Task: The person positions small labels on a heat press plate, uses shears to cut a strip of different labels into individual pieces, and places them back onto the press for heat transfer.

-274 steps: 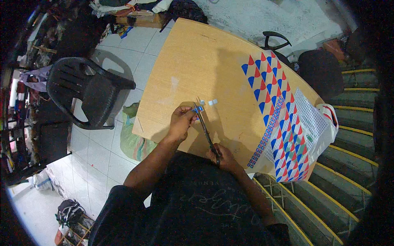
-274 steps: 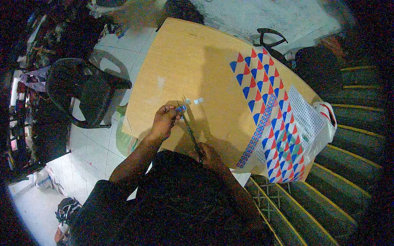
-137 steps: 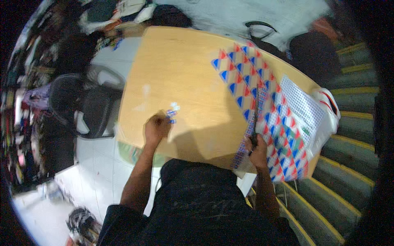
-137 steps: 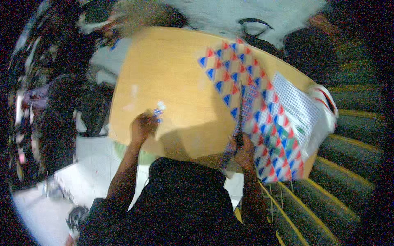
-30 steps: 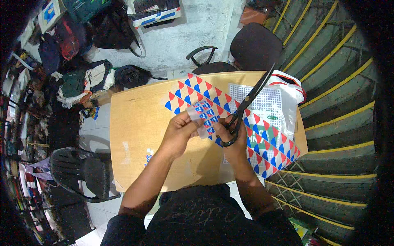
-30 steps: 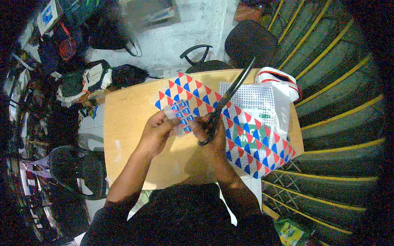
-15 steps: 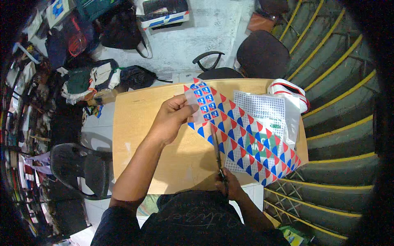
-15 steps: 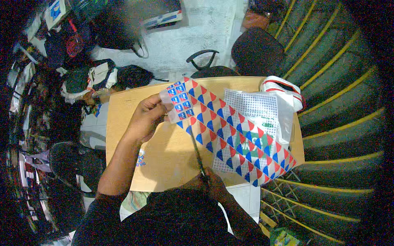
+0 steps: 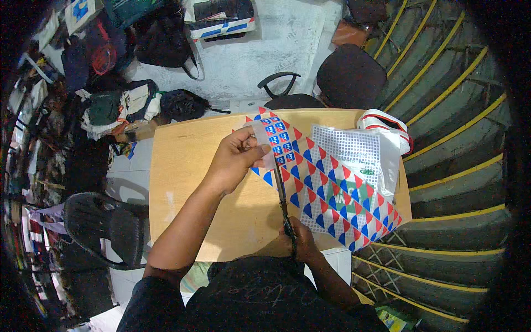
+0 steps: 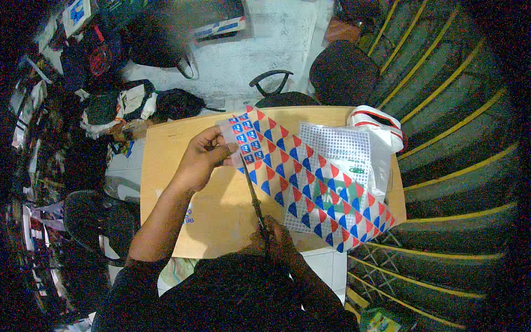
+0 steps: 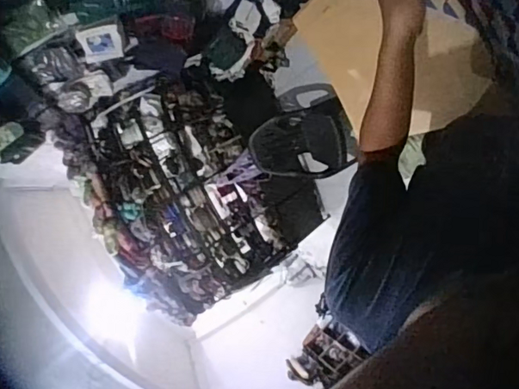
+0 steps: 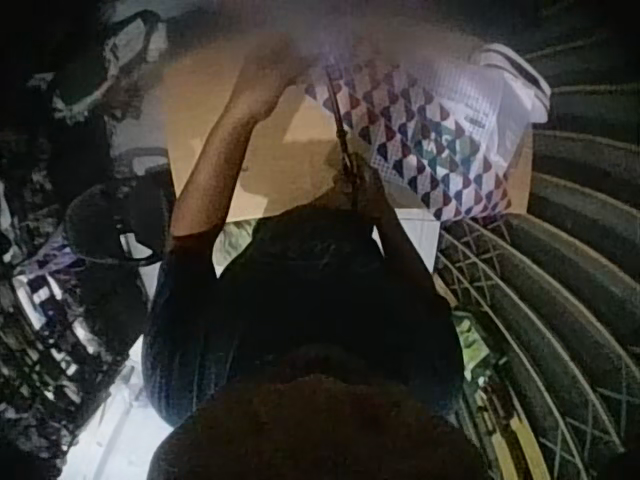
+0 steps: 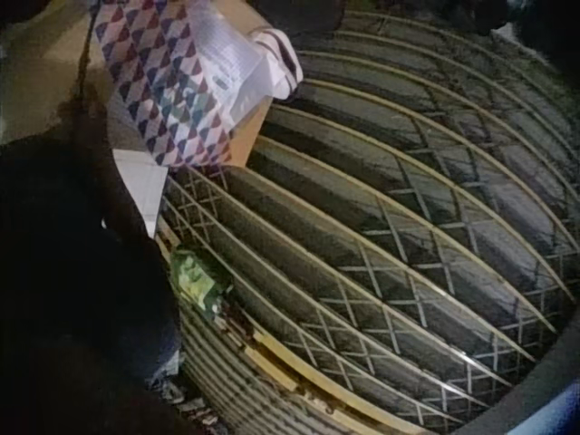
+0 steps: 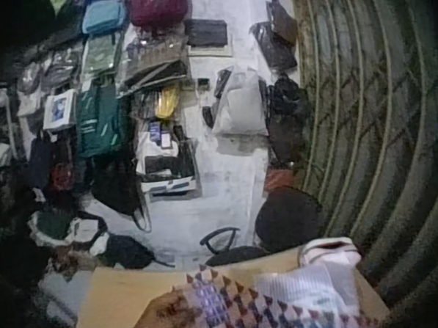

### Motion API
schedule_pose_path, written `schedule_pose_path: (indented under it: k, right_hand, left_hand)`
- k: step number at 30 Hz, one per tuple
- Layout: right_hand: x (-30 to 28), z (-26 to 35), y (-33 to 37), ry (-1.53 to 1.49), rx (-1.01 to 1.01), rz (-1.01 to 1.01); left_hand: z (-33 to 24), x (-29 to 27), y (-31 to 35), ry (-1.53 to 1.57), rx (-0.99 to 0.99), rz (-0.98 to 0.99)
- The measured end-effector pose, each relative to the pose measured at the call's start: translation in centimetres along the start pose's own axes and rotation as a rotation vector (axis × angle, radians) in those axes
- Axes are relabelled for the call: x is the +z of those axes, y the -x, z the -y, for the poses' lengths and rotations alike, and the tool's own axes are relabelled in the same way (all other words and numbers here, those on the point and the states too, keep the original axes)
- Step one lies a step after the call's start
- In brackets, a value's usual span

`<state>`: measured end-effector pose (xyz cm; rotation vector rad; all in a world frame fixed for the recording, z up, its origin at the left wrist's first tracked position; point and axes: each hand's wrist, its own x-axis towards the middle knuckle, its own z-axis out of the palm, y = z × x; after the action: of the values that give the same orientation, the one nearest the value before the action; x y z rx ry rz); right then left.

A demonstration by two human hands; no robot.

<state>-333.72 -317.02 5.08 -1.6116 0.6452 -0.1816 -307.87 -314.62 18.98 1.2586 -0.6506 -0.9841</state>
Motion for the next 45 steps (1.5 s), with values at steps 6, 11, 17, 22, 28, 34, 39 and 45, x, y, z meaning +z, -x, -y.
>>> schedule_pose_path:
  k: [6, 11, 17, 22, 28, 34, 39, 45]
  right_hand:
    - [0.4, 1.5, -0.1, -0.018, 0.010, -0.007]
    - [0.3, 1.6, -0.1, -0.111, 0.112, -0.002]
    - [0.1, 3.0, -0.2, -0.050, 0.052, 0.009]
    - [0.3, 1.1, -0.3, 0.007, -0.047, -0.015]
    - [0.4, 2.1, -0.3, -0.116, 0.096, -0.007]
    - [0.3, 1.1, -0.5, 0.113, -0.101, -0.064]
    - [0.4, 2.8, -0.3, 0.055, -0.012, -0.074]
    - [0.2, 1.7, 0.0, 0.051, 0.064, -0.039]
  left_hand:
    - [0.8, -0.4, 0.0, -0.022, 0.025, -0.009]
    - [0.5, -0.2, 0.2, -0.049, 0.003, -0.016]
    - [0.5, -0.1, 0.3, -0.013, 0.005, -0.034]
    - [0.6, -0.3, 0.2, -0.040, -0.003, -0.015]
    - [0.4, -0.1, 0.3, 0.003, -0.020, -0.023]
    - [1.1, -0.8, -0.1, -0.046, -0.023, 0.017]
    - [1.0, -0.8, 0.0, -0.066, -0.019, -0.006]
    - [0.7, 0.0, 0.2, -0.043, 0.028, -0.039]
